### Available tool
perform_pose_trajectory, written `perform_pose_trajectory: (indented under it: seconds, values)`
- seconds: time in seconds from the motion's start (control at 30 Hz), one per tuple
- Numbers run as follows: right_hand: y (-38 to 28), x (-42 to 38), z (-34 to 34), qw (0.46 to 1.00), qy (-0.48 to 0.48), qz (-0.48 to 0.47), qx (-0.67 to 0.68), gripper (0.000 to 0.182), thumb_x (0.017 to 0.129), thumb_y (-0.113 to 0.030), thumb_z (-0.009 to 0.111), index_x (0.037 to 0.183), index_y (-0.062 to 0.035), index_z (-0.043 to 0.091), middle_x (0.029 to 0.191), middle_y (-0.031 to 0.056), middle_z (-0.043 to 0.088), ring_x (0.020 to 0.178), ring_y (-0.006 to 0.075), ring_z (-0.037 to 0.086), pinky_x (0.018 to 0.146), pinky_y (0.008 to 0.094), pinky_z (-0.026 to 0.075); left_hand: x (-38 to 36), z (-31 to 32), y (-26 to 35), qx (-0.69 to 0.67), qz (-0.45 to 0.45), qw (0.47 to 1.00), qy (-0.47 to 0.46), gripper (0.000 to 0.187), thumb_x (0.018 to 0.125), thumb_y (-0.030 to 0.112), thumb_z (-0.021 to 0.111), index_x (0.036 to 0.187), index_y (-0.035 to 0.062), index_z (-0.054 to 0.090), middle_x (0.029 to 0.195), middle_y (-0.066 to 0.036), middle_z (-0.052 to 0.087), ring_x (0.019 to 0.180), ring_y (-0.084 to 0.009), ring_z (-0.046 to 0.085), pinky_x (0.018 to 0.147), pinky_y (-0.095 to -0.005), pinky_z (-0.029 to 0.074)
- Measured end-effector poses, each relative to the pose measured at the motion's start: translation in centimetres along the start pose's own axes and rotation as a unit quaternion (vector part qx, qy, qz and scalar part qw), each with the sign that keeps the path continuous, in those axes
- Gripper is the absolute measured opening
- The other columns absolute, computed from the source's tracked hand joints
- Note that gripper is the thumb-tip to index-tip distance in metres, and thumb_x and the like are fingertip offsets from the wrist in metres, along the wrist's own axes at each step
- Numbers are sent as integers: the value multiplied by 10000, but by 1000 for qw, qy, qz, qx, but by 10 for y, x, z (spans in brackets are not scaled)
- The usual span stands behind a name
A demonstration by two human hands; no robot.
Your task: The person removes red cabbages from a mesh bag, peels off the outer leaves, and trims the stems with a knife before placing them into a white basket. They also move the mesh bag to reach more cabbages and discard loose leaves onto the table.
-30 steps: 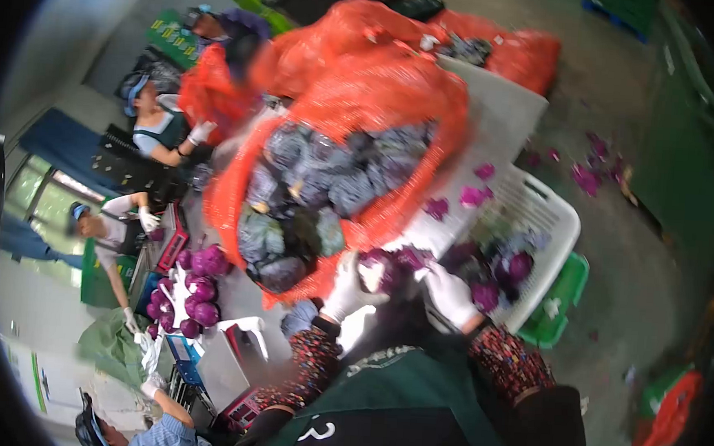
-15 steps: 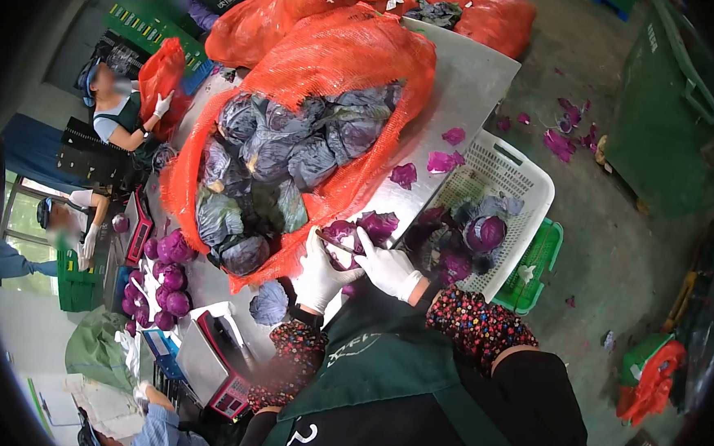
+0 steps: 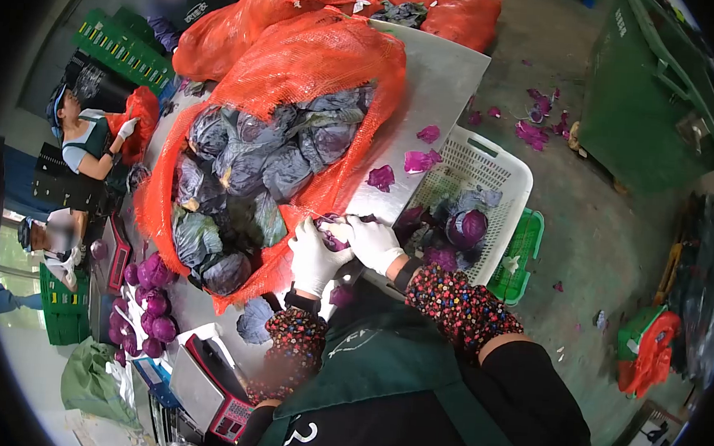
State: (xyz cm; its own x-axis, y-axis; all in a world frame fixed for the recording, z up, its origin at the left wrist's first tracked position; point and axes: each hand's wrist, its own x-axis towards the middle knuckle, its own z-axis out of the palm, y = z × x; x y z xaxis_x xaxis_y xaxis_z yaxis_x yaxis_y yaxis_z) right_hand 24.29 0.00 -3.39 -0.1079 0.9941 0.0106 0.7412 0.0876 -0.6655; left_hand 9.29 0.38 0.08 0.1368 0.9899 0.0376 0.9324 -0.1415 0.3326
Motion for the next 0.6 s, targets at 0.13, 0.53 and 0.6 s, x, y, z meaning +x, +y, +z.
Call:
perform_pose_trajectory:
  seconds: [0.13, 0.53, 0.6]
  values:
    - [18, 12, 0, 999, -42, -2, -34, 352, 979, -361, 400, 1071, -89, 604, 892, 199, 688, 803, 377, 675, 723, 492, 535, -1, 5, 30, 91, -23, 995, 16, 1085, 519, 474, 883, 1330, -57, 396, 1190, -228, 512, 1068, -412, 521, 867, -492, 484]
    - [22, 19, 14, 967, -8, -190, -171, 348, 925, -172, 438, 1248, -71, 520, 1125, 126, 551, 817, 300, 678, 749, 396, 558, -12, -12, -2, -18, -37, 999, 28, 1032, 559, 536, 855, 1315, -15, 421, 1254, -206, 498, 1167, -421, 454, 942, -491, 451]
    - [25, 31, 12, 986, -21, -98, -134, 322, 947, -204, 401, 1170, -58, 581, 1047, 169, 627, 825, 335, 675, 736, 436, 547, -13, -6, 1, 8, -39, 998, 45, 1025, 554, 543, 854, 1303, -11, 428, 1276, -201, 495, 1175, -420, 455, 951, -511, 440]
